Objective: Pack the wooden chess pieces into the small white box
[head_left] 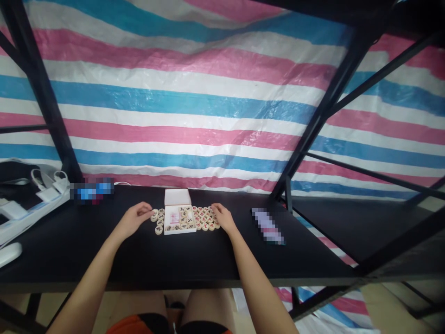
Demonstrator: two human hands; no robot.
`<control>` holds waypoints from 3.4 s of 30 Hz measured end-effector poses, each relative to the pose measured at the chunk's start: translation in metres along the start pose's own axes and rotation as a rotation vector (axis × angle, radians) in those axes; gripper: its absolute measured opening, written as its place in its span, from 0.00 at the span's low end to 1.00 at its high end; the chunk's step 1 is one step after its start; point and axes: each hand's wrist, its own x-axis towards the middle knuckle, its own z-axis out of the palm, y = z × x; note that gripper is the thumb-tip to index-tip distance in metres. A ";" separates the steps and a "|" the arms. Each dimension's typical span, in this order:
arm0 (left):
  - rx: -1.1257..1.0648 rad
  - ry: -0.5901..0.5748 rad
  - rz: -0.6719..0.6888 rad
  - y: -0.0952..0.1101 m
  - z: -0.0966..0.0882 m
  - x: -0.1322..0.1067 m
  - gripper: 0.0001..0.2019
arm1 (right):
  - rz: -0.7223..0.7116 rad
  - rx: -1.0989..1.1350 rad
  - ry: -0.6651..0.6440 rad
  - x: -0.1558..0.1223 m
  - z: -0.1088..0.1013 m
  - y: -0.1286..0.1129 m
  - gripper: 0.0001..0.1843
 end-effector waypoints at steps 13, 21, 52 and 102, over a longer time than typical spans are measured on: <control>0.398 0.050 0.018 -0.018 0.006 -0.037 0.16 | 0.018 -0.006 0.011 -0.003 -0.002 -0.005 0.17; 0.435 -0.013 0.055 -0.026 0.004 -0.038 0.13 | 0.013 -0.004 0.005 -0.002 -0.001 -0.003 0.17; 0.381 -0.381 0.057 0.042 0.020 0.027 0.12 | -0.024 -0.022 0.008 0.001 0.000 0.003 0.17; 0.638 -0.612 0.002 0.056 0.056 0.031 0.08 | -0.042 -0.069 0.032 0.003 0.002 0.007 0.17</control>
